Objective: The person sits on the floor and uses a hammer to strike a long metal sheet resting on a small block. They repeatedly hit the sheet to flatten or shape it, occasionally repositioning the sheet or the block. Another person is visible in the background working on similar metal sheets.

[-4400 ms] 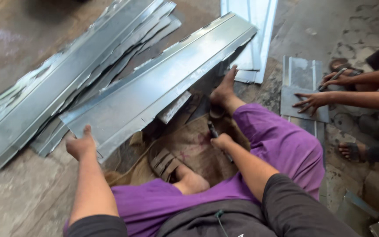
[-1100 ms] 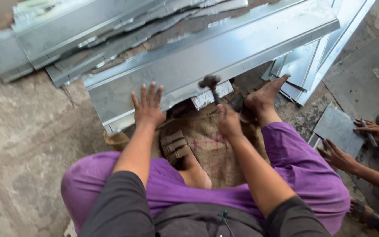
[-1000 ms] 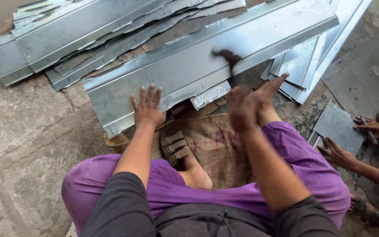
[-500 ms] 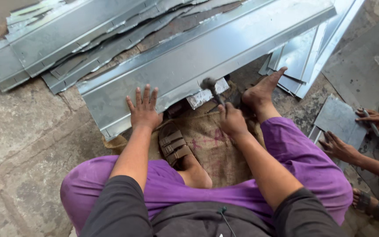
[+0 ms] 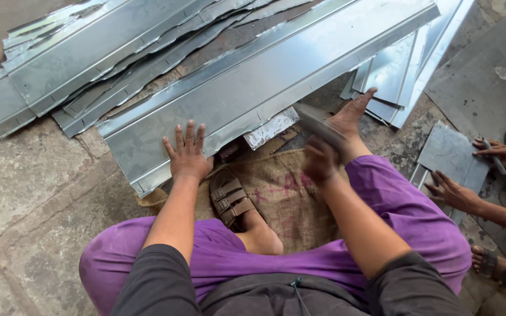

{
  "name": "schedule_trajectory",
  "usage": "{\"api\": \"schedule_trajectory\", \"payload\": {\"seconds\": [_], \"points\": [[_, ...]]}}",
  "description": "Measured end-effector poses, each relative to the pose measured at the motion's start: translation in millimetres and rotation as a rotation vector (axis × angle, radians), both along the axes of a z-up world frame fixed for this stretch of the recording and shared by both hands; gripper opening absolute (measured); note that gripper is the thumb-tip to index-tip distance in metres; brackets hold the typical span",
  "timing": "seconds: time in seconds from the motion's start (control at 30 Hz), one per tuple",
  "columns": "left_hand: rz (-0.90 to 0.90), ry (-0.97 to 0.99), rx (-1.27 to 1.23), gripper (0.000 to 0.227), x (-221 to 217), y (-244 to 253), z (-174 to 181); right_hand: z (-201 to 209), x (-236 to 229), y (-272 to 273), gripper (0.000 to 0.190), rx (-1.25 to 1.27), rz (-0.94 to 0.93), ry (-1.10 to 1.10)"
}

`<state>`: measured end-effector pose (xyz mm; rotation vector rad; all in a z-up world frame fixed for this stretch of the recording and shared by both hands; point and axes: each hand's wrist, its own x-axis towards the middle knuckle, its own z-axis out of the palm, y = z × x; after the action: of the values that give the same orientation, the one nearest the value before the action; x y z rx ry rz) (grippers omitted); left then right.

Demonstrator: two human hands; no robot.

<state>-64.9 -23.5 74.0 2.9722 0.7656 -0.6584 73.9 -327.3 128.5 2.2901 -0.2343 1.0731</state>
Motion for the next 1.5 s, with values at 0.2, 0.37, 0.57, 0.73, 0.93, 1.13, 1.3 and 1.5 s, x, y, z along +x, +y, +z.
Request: {"api": "schedule_trajectory", "payload": {"seconds": [0.2,0.37,0.57,0.73,0.93,1.13,1.3,1.5], "points": [[-0.024,0.009,0.029,0.096,3.0,0.0,1.4,-9.9,6.8,11.1,0.031,1.063,1.088,0.608],[-0.005,0.025,0.004,0.095,5.1,0.1,3.0,19.8,29.7,-11.7,0.038,1.566,1.688,0.411],[-0.016,-0.042,0.009,0.096,4.5,-2.5,0.8,-44.1,6.4,-9.2,0.032,0.446,0.853,0.667],[-0.017,-0.009,0.017,0.097,7.4,-2.3,1.8,-37.7,8.8,-6.5,0.039,1.177,1.185,0.877],[-0.005,-0.005,-0.025,0.096,9.8,-2.8,6.7,-30.7,-3.2,-9.1,0.04,1.659,1.632,0.552],[-0.033,-0.003,0.001,0.096,4.0,-6.0,7.7,-53.9,-23.1,8.6,0.044,1.008,1.131,0.894],[-0.019,0.017,-0.021,0.094,6.2,-6.4,7.6,-30.4,-23.0,8.2,0.045,1.384,1.32,0.821],[-0.007,0.003,-0.04,0.096,6.5,-6.0,8.1,-52.7,-34.2,10.2,0.039,1.318,1.58,0.695]]}}
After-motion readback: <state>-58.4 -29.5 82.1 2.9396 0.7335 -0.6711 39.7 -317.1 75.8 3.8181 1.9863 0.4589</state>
